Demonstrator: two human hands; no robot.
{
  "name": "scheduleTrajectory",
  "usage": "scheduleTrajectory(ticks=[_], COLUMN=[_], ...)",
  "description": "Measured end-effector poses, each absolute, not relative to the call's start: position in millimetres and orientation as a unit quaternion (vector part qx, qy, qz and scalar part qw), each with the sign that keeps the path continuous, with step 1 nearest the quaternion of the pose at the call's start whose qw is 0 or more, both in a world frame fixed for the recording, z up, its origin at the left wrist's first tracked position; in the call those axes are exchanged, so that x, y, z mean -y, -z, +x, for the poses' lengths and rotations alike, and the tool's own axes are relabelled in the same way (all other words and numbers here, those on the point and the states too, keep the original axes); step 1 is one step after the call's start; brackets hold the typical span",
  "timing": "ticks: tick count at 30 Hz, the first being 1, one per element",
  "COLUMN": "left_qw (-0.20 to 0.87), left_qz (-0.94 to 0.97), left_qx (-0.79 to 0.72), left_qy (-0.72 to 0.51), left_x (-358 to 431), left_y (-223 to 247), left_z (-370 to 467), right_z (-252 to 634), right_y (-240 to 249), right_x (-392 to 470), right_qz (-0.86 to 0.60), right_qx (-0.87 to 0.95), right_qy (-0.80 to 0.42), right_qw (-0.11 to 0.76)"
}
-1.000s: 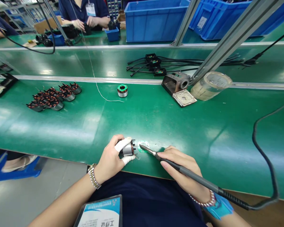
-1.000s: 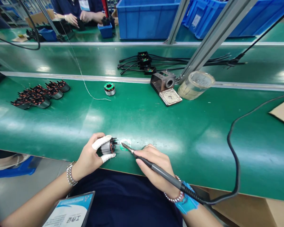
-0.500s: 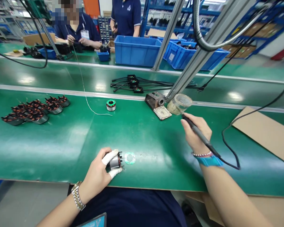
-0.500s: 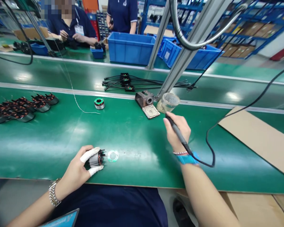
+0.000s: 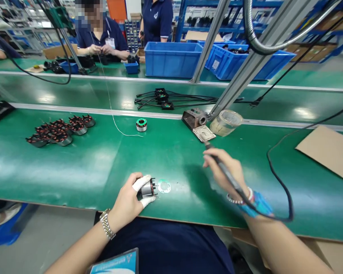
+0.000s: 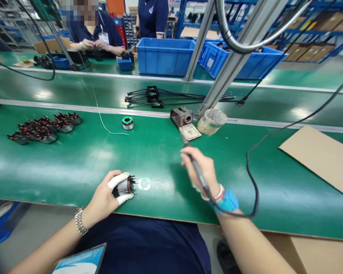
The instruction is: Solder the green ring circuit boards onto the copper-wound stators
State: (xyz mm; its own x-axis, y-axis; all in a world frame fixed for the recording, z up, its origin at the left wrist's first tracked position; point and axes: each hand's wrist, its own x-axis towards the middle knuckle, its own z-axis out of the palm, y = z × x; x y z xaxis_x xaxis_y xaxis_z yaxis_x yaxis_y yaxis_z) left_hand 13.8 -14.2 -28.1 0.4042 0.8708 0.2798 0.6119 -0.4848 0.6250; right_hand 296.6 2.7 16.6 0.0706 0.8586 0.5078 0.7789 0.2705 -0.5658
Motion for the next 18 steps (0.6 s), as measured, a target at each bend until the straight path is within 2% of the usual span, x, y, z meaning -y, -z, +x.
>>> scheduleTrajectory(ticks=[4, 7, 11, 13, 15, 18], left_qw=[0.245, 0.291, 0.392, 0.405, 0.367, 0.306], left_qz=[0.799, 0.780, 0.739, 0.746, 0.773, 0.806], left_qx=[-0.464, -0.465, -0.448, -0.438, -0.443, -0.452], left_qy=[-0.294, -0.302, -0.315, -0.297, -0.267, -0.228], left_x=[14, 13, 12, 11, 10, 9], left_y=[24, 17, 9, 8, 9, 12], left_z=[14, 15, 22, 26, 30, 33], right_z=[250, 237, 232, 227, 220, 211], right_y=[3, 12, 6, 0, -4, -6], right_x=[33, 40, 42, 44, 46, 46], right_qz=[-0.480, -0.414, -0.469, -0.524, -0.545, -0.488], right_qx=[0.781, 0.815, 0.767, 0.700, 0.617, 0.509], right_qy=[-0.183, -0.184, -0.144, -0.165, -0.259, -0.441], right_qw=[0.355, 0.361, 0.413, 0.457, 0.505, 0.555])
